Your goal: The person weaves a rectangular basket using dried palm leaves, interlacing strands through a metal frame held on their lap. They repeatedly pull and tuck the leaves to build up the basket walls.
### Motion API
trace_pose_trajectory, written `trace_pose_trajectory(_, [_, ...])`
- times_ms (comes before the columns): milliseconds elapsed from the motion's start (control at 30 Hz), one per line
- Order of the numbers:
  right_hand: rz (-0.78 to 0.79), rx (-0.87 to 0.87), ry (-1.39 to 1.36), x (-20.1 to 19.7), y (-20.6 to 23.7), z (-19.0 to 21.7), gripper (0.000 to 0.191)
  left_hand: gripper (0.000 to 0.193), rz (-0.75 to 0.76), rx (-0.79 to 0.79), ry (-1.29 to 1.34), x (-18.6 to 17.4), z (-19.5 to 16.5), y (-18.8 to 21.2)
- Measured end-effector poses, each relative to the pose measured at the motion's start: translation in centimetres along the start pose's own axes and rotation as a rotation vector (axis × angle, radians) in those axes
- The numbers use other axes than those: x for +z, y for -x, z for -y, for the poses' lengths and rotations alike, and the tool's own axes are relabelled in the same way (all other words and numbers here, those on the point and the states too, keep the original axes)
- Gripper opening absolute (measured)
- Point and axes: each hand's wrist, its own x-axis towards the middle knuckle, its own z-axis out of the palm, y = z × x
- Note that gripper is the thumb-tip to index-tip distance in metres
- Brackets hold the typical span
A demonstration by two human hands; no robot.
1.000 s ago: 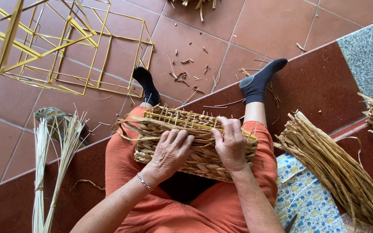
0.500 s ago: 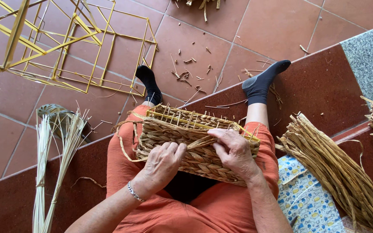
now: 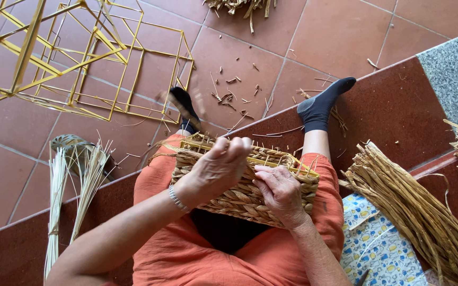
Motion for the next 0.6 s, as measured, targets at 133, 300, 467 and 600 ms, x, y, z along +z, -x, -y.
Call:
trace_pose_trajectory(133, [-0.043,0.012,-0.02,0.1,0.7,0.1,0.019,0.027,-0.035,0.134,0.477,1.9,-0.1,-2.0])
trace_pose_trajectory(300, [-0.082,-0.005,0.044,0.4,1.7,0.2,0.023,0.036,-0.208,-0.006,1.016,4.3,-1.6,-0.7])
trace_pose_trajectory(467, [-0.082,-0.012,0.07,0.6,2.1,0.4,0.032,0.044,-0.285,-0.183,1.082,5.6,-4.3,1.9])
trace_pose_trajectory(600, [-0.082,-0.02,0.094,0.9,2.0,0.3,0.031,0.043,-0.262,-0.25,0.99,5.7,-5.7,2.8])
